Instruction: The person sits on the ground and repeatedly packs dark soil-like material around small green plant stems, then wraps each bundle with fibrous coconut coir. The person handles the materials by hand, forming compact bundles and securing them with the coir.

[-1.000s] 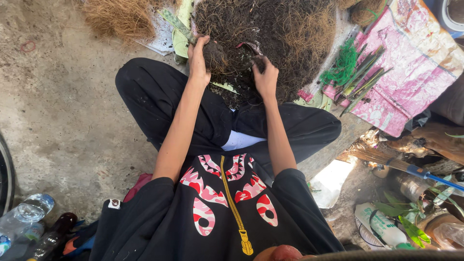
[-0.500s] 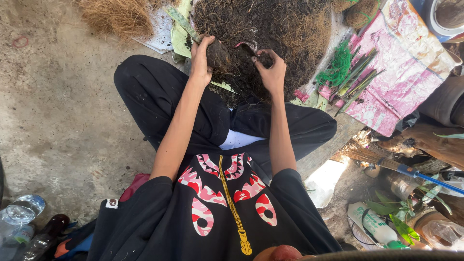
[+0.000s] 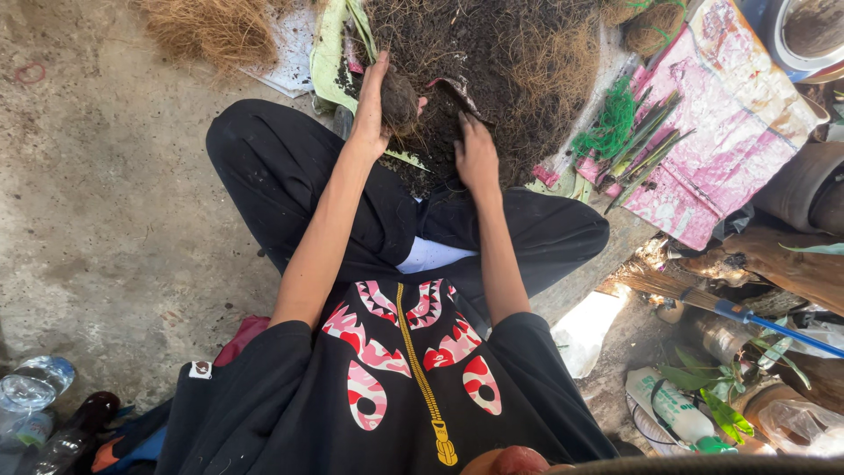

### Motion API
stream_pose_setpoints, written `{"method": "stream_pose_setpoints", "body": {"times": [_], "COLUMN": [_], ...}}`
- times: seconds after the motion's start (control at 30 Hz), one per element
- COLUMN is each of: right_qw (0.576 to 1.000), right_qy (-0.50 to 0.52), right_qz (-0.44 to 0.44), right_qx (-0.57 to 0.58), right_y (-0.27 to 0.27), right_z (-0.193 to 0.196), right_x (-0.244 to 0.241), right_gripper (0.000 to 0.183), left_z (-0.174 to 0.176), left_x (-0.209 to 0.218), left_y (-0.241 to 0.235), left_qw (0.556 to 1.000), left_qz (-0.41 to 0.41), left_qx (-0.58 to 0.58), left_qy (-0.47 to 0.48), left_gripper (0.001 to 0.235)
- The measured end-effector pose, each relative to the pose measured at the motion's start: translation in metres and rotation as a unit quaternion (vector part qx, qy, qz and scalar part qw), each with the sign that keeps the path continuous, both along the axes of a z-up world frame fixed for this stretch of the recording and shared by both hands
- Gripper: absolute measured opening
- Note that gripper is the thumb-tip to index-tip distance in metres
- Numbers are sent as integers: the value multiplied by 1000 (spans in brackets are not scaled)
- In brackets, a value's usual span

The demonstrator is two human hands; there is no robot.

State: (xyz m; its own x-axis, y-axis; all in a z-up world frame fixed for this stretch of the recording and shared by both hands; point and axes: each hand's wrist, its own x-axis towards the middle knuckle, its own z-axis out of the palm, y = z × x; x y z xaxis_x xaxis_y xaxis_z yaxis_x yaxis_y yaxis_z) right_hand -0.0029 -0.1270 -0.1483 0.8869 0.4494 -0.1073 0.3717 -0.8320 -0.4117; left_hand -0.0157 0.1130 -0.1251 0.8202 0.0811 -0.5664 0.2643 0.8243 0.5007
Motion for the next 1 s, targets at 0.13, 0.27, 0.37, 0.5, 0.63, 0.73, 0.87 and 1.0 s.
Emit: {"method": "stream_pose_setpoints", "body": {"times": [0.13,0.27,0.37,0.5,0.63,0.73,0.87,1.0], "right_qw": [994,999,999,994,962,956,968,977], "right_qy": [-92,-5,8,9,111,67,-41,-104], "right_qz": [25,-6,-12,-40,-149,-102,46,109], "right_qx": [-47,-44,-44,106,201,266,242,149], "right_y": [2,-8,-13,-10,19,48,68,67], "right_z": [-14,-19,-12,31,93,122,122,101], "right_x": [-24,-29,-19,7,21,13,-2,-10], "right_gripper": [49,35,31,20,25,28,36,49], "left_z": [-4,-19,-29,-36,-36,-30,-26,-30], "left_x": [-3,-1,-1,-3,-6,-5,-5,-5], "left_y": [-1,-4,-7,-9,-9,-12,-15,-14], "left_qw": [1000,997,990,968,969,976,987,979], "left_qz": [-26,-47,-86,-152,-154,-151,-142,-160], "left_qx": [12,41,89,179,176,146,74,119], "left_qy": [10,46,62,91,73,59,17,40], "left_gripper": [109,123,122,116,117,115,103,97]}}
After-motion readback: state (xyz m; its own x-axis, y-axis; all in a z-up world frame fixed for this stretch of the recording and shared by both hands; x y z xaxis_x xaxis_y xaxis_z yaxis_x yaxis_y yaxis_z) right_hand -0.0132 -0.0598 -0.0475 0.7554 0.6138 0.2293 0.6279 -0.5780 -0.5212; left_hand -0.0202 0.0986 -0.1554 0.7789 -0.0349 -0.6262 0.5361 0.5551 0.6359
